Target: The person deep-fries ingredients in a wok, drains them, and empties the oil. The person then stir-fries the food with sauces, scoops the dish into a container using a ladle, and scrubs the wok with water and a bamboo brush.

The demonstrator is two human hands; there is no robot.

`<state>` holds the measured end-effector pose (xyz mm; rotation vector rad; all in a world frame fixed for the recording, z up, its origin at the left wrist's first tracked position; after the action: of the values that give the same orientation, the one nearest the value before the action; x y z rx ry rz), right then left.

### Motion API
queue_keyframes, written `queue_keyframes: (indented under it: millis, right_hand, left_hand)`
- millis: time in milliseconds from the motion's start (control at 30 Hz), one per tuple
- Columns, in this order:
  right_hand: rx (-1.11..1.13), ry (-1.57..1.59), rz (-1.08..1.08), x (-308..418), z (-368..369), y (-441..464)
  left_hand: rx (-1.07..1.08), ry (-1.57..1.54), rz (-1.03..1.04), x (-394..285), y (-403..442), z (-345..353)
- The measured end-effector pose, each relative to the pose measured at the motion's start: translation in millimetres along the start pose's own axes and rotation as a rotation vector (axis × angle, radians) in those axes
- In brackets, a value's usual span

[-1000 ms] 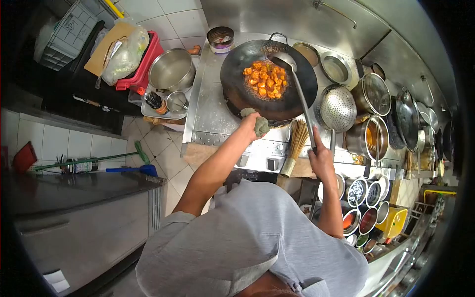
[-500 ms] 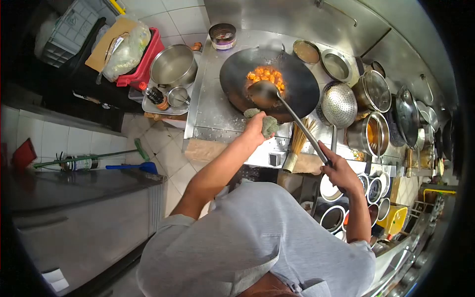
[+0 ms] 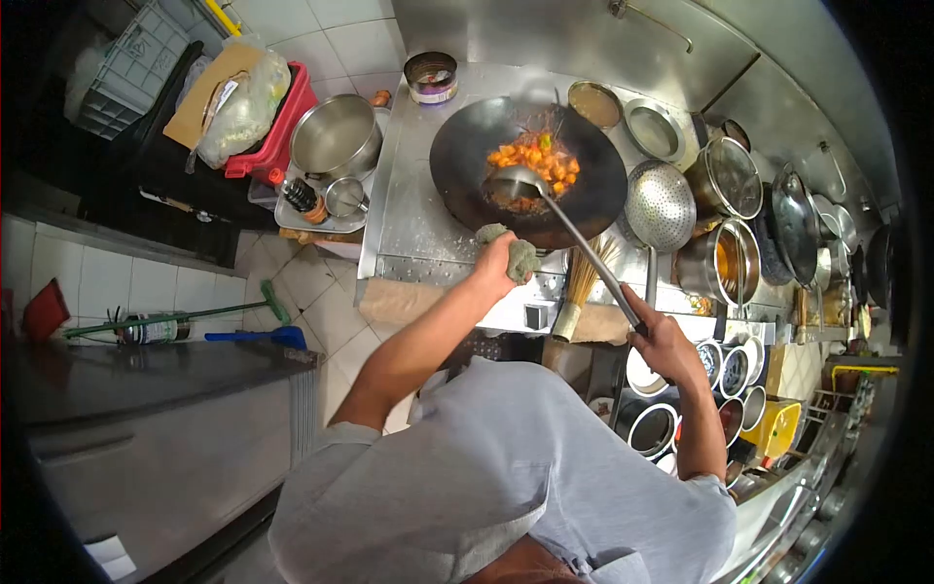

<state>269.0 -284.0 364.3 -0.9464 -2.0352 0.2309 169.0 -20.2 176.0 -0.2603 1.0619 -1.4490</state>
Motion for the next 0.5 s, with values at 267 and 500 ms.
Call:
queue_keyframes:
  millis: [267, 500]
  right_hand:
    - [-0.206, -0.302, -0.151, -29, 36, 62]
    - [-0.133, 0.084, -0.045, -5, 9, 14]
  left_hand:
    - [-0.157, 0.207, 0.148, 69, 51, -41]
    - [-0.156, 0.063, 0.183, 27, 28, -23]
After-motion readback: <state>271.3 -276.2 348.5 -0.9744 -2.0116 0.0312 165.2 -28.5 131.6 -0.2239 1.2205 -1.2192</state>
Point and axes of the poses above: each hand's wrist, its own y-axis towards the middle knuckle, its own z-axis out of the palm, x = y × z, the point moved 1 cm from there along y, towards the middle knuckle, and after that the axes turned 9 degrees about y, right-handed, at the moved point
